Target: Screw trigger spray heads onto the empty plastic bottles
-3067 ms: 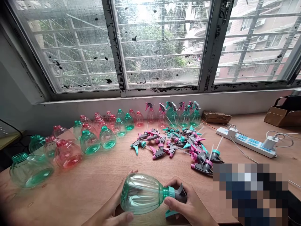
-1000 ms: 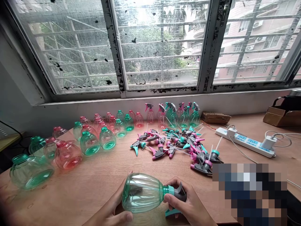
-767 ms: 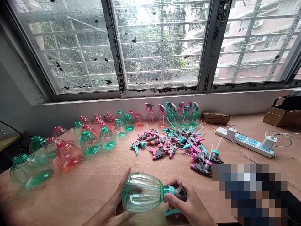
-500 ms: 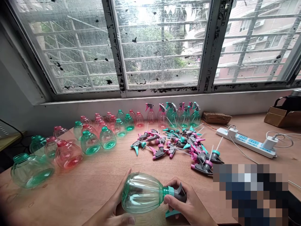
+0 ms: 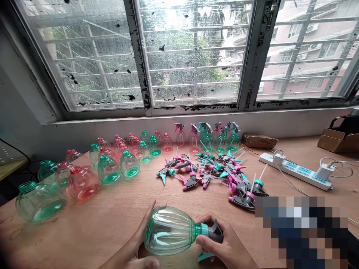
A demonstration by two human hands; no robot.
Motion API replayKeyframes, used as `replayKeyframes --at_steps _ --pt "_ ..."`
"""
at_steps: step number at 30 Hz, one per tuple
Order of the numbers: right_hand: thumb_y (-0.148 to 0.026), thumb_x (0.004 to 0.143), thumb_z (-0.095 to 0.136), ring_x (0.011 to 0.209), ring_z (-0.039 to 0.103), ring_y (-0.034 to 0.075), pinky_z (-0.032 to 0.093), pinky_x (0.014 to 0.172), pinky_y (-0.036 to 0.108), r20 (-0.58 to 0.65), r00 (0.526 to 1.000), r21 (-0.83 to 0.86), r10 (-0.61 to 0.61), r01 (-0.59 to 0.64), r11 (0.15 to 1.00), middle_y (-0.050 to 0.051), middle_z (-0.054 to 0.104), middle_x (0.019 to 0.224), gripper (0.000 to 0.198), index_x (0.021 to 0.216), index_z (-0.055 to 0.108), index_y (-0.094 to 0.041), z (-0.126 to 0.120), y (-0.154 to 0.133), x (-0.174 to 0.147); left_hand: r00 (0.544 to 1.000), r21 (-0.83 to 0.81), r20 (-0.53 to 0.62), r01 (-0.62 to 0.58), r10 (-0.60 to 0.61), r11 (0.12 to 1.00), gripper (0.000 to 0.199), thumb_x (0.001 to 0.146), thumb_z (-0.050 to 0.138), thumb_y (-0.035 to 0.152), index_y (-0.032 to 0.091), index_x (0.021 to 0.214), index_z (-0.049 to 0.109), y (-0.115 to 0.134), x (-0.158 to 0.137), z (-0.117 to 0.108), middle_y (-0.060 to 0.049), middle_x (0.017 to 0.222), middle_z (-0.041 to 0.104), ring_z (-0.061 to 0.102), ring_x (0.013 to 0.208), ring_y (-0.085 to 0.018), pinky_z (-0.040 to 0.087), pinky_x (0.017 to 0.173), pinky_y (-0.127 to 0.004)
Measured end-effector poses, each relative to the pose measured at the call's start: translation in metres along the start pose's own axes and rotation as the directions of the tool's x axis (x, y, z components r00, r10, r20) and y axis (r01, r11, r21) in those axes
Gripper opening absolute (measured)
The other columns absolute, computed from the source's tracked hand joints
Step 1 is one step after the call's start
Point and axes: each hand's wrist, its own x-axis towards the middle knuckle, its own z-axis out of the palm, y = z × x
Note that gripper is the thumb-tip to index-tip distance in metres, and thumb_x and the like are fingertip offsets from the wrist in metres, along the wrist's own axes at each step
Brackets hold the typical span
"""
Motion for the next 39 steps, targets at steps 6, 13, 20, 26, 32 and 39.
replayKeyframes --at_steps 6,13,20,26,32,39 --pt "-0.054 0.074 0.078 0.054 0.058 0.013 0.049 0.042 0.019 0.001 1.0 -0.011 -0.009 0.009 1.0 -0.004 0.06 0.06 0.045 0.094 0.067 -0.015 0.0 -0.001 0.0 1.0 0.111 -0.01 -0.024 0.025 0.993 0.099 0.091 0.068 0.035 0.036 0.157 -0.004 0.003 -0.001 0.002 -0.002 0.17 0.01 0.009 0.155 -0.027 0.004 0.126 -0.044" --pt "-0.053 0.076 0.077 0.056 0.059 0.014 0.049 0.043 0.02 0.007 1.0 0.0 -0.005 0.005 1.0 -0.003 0.062 0.061 0.045 0.095 0.065 -0.015 -0.001 0.0 0.0 0.998 0.062 0.023 -0.051 0.05 0.997 0.106 0.088 0.069 0.048 0.042 0.154 -0.013 -0.003 -0.002 0.0 -0.001 0.169 0.013 0.017 0.154 -0.028 0.008 0.126 -0.047" --pt "-0.055 0.075 0.077 0.058 0.059 0.014 0.049 0.045 0.019 0.013 1.0 0.002 0.015 -0.015 1.0 -0.003 0.063 0.062 0.048 0.098 0.064 -0.014 -0.001 -0.003 -0.001 0.998 0.093 0.048 -0.041 0.036 0.995 0.104 0.088 0.072 0.037 0.039 0.157 -0.006 -0.007 -0.002 -0.003 -0.001 0.17 0.008 0.009 0.155 -0.027 0.003 0.126 -0.046" --pt "-0.053 0.078 0.075 0.057 0.057 0.014 0.049 0.045 0.021 0.027 1.0 0.006 0.001 -0.001 1.0 -0.003 0.063 0.061 0.046 0.098 0.062 -0.014 -0.002 -0.001 -0.001 0.999 0.086 0.045 -0.002 -0.002 0.996 0.106 0.09 0.067 0.022 0.042 0.154 -0.014 0.002 0.001 0.0 0.0 0.169 0.013 0.019 0.154 -0.026 0.011 0.126 -0.046" --pt "-0.052 0.078 0.076 0.058 0.058 0.014 0.049 0.046 0.022 0.023 1.0 0.017 -0.011 0.01 1.0 -0.002 0.064 0.061 0.045 0.098 0.062 -0.014 -0.002 -0.001 -0.001 0.999 0.019 0.03 0.034 -0.034 0.999 0.104 0.087 0.07 0.042 0.031 0.158 -0.005 0.0 0.0 -0.003 -0.004 0.17 0.008 0.009 0.155 -0.028 0.004 0.126 -0.046" --pt "-0.053 0.078 0.075 0.058 0.058 0.015 0.048 0.044 0.02 -0.012 1.0 0.006 -0.001 0.001 1.0 -0.003 0.063 0.06 0.045 0.097 0.062 -0.014 -0.001 -0.001 0.0 1.0 0.16 -0.027 0.017 -0.013 0.987 0.105 0.082 0.075 0.022 0.035 0.158 0.004 0.005 0.006 -0.002 -0.002 0.169 0.016 0.016 0.153 -0.029 0.013 0.125 -0.044"
